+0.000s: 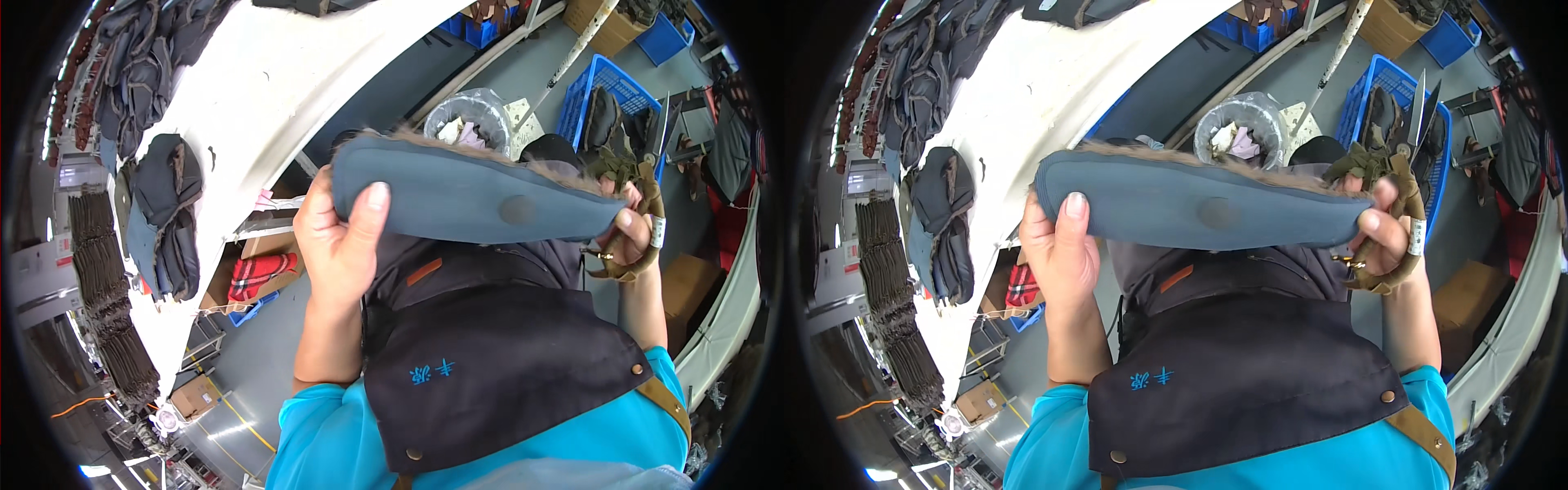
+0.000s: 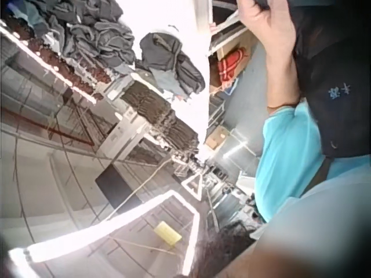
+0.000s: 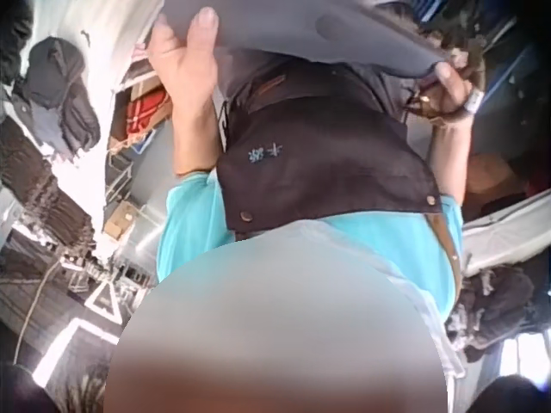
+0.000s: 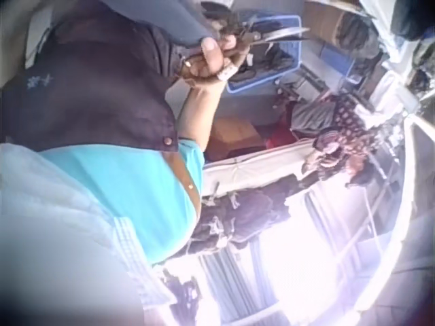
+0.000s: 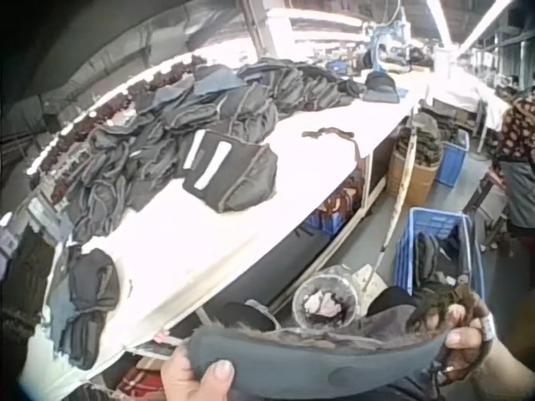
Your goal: Using large scissors to trim excess fur or material from the edges of a leather component.
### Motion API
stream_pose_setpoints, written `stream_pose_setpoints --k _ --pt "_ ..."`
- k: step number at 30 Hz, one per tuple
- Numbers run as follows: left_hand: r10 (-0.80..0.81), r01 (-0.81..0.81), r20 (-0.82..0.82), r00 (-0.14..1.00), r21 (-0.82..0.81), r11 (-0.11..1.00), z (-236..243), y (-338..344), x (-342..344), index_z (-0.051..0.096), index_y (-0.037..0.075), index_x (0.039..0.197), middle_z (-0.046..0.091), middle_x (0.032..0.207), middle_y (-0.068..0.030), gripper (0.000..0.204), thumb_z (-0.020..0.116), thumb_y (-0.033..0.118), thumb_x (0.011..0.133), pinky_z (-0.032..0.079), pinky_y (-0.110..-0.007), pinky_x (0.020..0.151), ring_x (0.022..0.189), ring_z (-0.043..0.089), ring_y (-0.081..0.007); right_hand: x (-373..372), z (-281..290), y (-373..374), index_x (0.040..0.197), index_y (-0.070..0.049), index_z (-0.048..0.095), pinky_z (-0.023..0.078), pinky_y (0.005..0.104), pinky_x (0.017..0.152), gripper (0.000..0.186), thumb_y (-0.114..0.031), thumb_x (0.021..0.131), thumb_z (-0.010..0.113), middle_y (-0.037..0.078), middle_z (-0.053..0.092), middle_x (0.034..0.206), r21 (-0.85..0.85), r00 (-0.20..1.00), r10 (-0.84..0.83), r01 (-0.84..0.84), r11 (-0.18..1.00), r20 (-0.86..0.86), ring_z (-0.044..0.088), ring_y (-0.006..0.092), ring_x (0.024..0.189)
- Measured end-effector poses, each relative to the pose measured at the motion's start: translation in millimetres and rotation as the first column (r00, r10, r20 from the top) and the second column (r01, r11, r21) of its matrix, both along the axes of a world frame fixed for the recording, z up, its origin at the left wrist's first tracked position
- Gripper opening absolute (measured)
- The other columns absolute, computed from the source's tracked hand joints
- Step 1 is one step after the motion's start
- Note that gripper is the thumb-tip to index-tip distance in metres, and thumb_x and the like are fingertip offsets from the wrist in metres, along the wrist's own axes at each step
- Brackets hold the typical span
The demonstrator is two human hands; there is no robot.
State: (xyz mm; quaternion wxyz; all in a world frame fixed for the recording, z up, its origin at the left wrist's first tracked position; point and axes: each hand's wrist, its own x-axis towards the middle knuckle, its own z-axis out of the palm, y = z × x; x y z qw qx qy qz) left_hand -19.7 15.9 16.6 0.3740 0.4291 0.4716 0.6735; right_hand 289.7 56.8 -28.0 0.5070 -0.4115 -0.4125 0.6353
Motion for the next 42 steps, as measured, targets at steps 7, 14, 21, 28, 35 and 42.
stream_pose_setpoints --k 7,14,21,28,35,42 --pt "-0.357 0.312 -0.318 0.878 -0.185 0.932 5.0 -14.1 34.9 0.055 0.0 0.082 0.05 0.067 -0.0012 0.014 0.065 0.009 0.079 0.038 -0.022 0.055 0.061 0.045 -0.0065 -10.1 34.0 9.8 0.108 0.0 0.05 0.037 0.0216 0.062 0.073 -0.049 0.059 0.074 0.006 0.054 0.084 -0.035 0.93 0.337 -0.335 0.941 0.146 0.05 0.011 0.074" --pt "-0.555 0.496 -0.064 0.83 -0.372 0.785 -4.9 -23.2 51.7 0.053 0.002 0.084 0.048 0.068 0.0039 0.014 0.061 0.013 0.083 0.035 -0.019 0.055 0.061 0.04 -0.0034 -53.2 46.6 11.1 0.099 -0.001 0.054 0.045 0.0228 0.078 0.033 -0.008 0.073 0.072 0.002 0.058 0.089 -0.115 0.75 0.655 -0.646 0.755 0.092 0.054 0.0087 0.084" --pt "-0.571 0.559 0.096 0.816 -0.388 0.733 -2.0 -32.9 45.9 0.053 0.002 0.096 0.052 0.083 0.0013 0.017 0.061 0.011 0.083 0.038 -0.019 0.068 0.074 0.045 -0.0039 -66.2 43.7 -6.8 0.112 0.001 0.05 0.045 0.0223 0.078 0.044 -0.004 0.073 0.07 0.002 0.057 0.093 -0.307 0.766 0.625 -0.638 0.707 -0.153 0.054 0.009 0.086" --pt "-0.568 0.566 0.104 0.817 -0.333 0.754 -10.7 -32.4 44.4 0.056 0.0 0.09 0.052 0.074 0.0025 0.01 0.059 0.006 0.083 0.035 -0.018 0.057 0.064 0.043 -0.0017 -70.1 36.3 -16.9 0.12 0.001 0.046 0.044 0.0209 0.077 0.053 -0.003 0.073 0.07 0.001 0.056 0.094 -0.327 0.809 0.554 -0.587 0.741 -0.198 0.053 0.0077 0.087" --pt "-0.531 0.626 0.343 0.774 -0.298 0.72 -14.7 -35.9 44.5 0.055 0.001 0.089 0.053 0.075 0.002 0.007 0.058 0.005 0.083 0.035 -0.018 0.059 0.066 0.044 -0.0014 -72.6 37.3 -21.3 0.121 0.0 0.045 0.044 0.0212 0.076 0.054 -0.006 0.074 0.07 0.001 0.055 0.094 -0.328 0.809 0.557 -0.586 0.741 -0.186 0.053 0.0082 0.086" --pt "-0.537 0.616 0.31 0.784 -0.279 0.737 -17.4 -36.5 44.6 0.056 0.001 0.089 0.052 0.076 0.0016 0.007 0.058 0.003 0.082 0.035 -0.017 0.058 0.065 0.044 -0.0014 -51.0 44.2 -7.3 0.092 0.0 0.058 0.042 0.0247 0.067 0.039 -0.026 0.069 0.075 0.003 0.055 0.083 -0.199 0.8 0.576 -0.544 0.815 0.171 0.051 0.0101 0.076"
